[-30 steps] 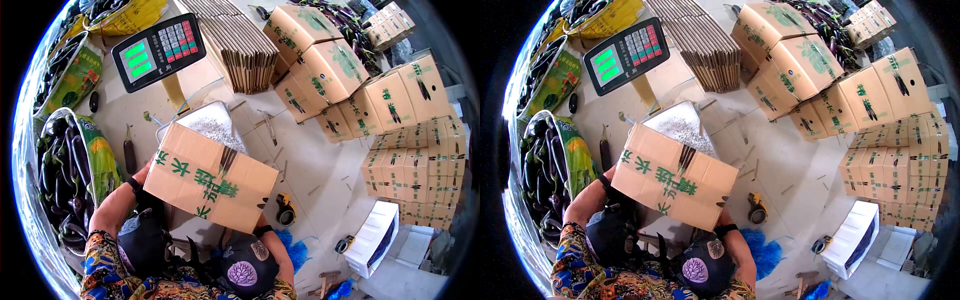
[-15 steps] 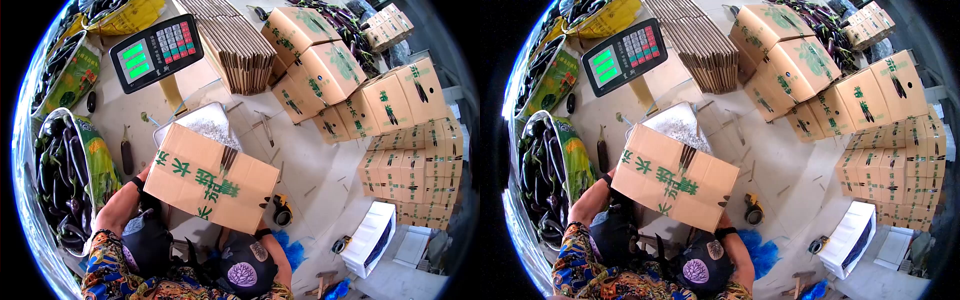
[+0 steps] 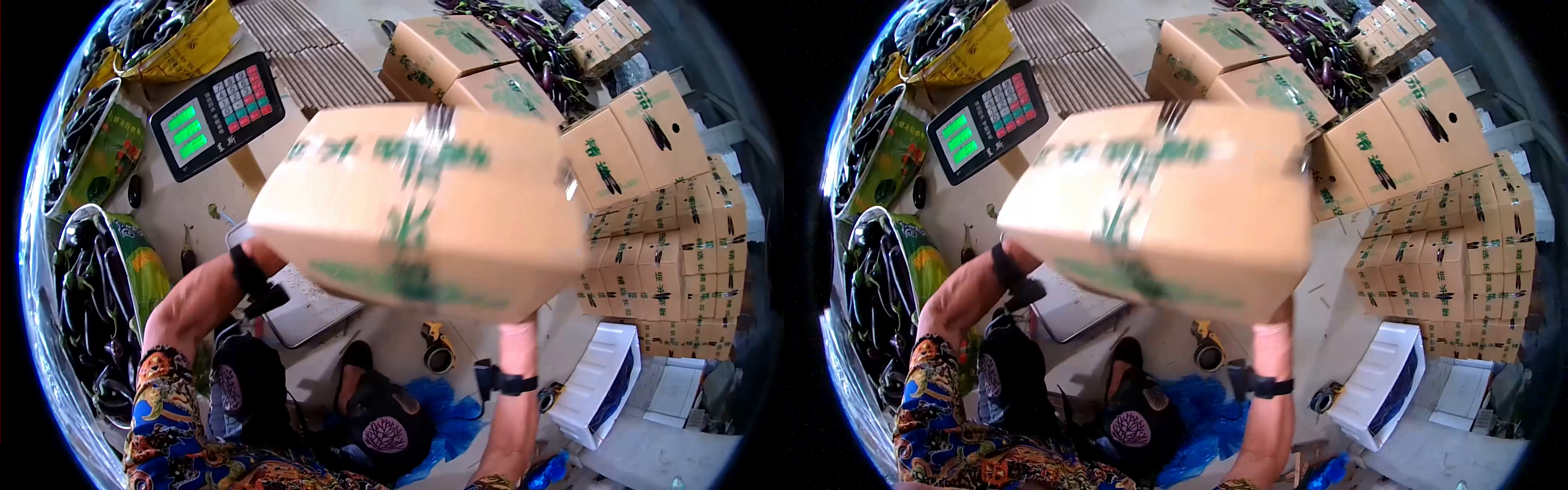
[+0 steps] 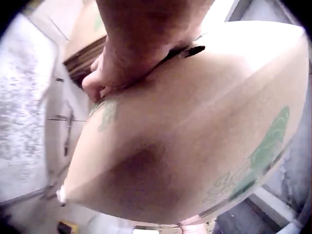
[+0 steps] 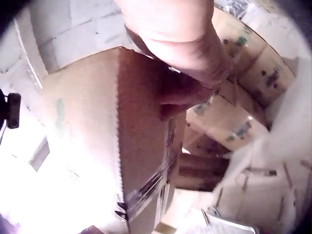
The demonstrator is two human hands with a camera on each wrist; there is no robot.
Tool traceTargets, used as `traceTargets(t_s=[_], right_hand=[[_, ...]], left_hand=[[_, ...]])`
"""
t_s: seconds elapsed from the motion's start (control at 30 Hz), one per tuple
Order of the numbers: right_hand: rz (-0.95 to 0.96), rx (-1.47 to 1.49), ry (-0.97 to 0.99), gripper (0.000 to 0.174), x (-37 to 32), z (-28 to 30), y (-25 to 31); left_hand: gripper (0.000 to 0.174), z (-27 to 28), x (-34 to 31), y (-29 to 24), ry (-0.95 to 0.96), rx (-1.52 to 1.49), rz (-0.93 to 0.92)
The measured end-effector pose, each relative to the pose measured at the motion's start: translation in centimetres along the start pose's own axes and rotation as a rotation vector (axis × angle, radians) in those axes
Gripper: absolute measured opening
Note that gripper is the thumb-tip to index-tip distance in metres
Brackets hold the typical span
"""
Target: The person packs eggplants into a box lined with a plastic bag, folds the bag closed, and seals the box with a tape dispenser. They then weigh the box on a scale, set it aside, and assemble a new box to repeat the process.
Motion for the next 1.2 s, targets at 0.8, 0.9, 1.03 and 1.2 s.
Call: traceTargets(t_s=[0.8,0.9,1.03,1.2], right_hand=[[-0.265,-0.134,-0.061,0.033,3.0,-2.5,-10.4],[-0.302,-0.198,0.005,0.037,1.7,-4.2,-12.4],[-0.37,-0.226,0.056,0.037,-0.2,-4.1,-15.6],[-0.453,-0.336,0.144,0.039,-4.5,-1.3,-22.4]], left_hand=[[0.1,-16.2,21.0,1.9,0.037,0.434,-0.484],[0.105,-17.1,22.7,2.4,-0.038,0.68,-0.412],[0.103,-16.3,25.6,0.0,-0.088,0.989,-0.382],[0.091,-17.6,25.0,-0.3,-0.377,1.46,-0.532]])
Point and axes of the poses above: each hand's wrist, its own x-axis towards the middle knuckle, its own z-axis out of the back of the hand, y = z × x, the point moved 5 cm from there along x, towards the middle knuckle, and after that the axes turned 3 degrees about -x, right-handed, at the moved point
